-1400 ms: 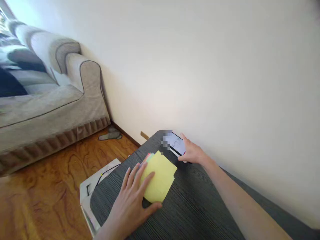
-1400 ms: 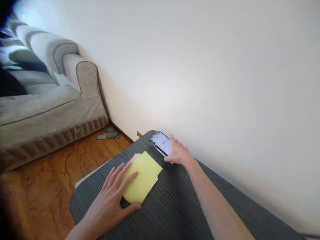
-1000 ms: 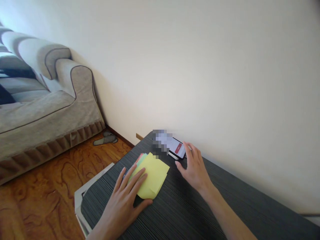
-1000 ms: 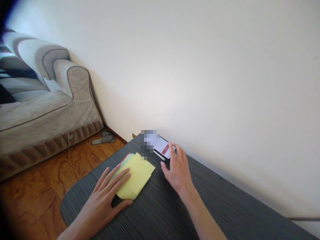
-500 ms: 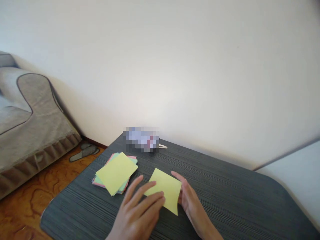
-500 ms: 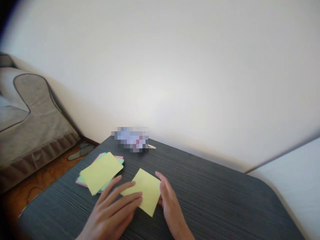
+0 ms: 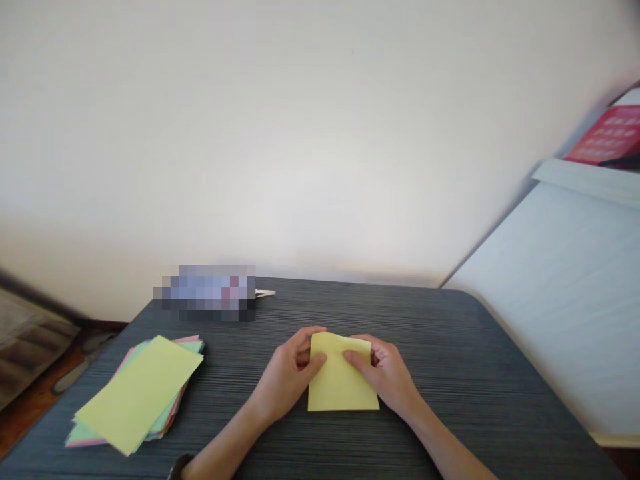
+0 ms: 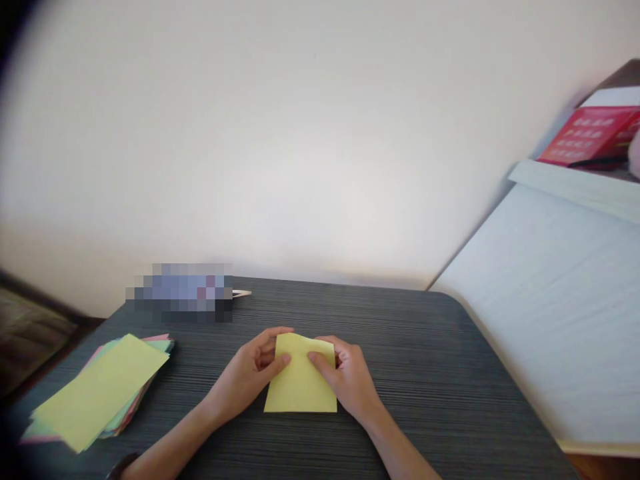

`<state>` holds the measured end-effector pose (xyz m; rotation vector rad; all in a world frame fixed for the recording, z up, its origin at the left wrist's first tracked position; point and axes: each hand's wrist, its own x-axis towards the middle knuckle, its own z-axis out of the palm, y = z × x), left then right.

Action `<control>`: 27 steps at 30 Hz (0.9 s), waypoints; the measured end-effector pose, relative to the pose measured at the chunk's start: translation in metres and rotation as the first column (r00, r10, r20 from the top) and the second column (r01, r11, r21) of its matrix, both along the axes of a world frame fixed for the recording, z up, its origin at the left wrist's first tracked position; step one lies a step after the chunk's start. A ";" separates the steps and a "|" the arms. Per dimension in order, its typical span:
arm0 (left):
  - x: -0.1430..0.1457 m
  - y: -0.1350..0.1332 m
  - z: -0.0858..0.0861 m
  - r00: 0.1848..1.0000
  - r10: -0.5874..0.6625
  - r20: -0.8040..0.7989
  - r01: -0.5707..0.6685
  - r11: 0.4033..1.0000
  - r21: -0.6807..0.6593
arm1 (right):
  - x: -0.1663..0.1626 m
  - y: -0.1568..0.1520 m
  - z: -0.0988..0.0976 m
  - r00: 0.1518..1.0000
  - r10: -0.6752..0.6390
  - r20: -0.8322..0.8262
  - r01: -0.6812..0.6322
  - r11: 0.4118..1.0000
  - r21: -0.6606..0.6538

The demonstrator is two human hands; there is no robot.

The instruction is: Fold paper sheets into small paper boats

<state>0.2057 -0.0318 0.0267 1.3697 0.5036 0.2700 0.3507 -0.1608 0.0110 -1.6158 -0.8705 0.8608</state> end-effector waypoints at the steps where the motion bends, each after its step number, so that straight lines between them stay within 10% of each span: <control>1: -0.001 0.003 0.000 1.000 0.003 -0.011 -0.004 1.000 -0.030 | 0.000 0.000 0.001 1.000 0.029 0.006 -0.029 1.000 0.005; 9: -0.012 0.015 0.004 0.990 -0.116 -0.083 0.116 0.993 -0.011 | 0.003 -0.005 0.007 0.961 0.044 0.273 -0.066 0.995 0.070; 27: -0.013 0.011 0.009 0.987 -0.156 -0.020 0.149 0.968 -0.200 | -0.001 -0.018 0.005 0.955 0.159 0.249 -0.165 0.986 0.000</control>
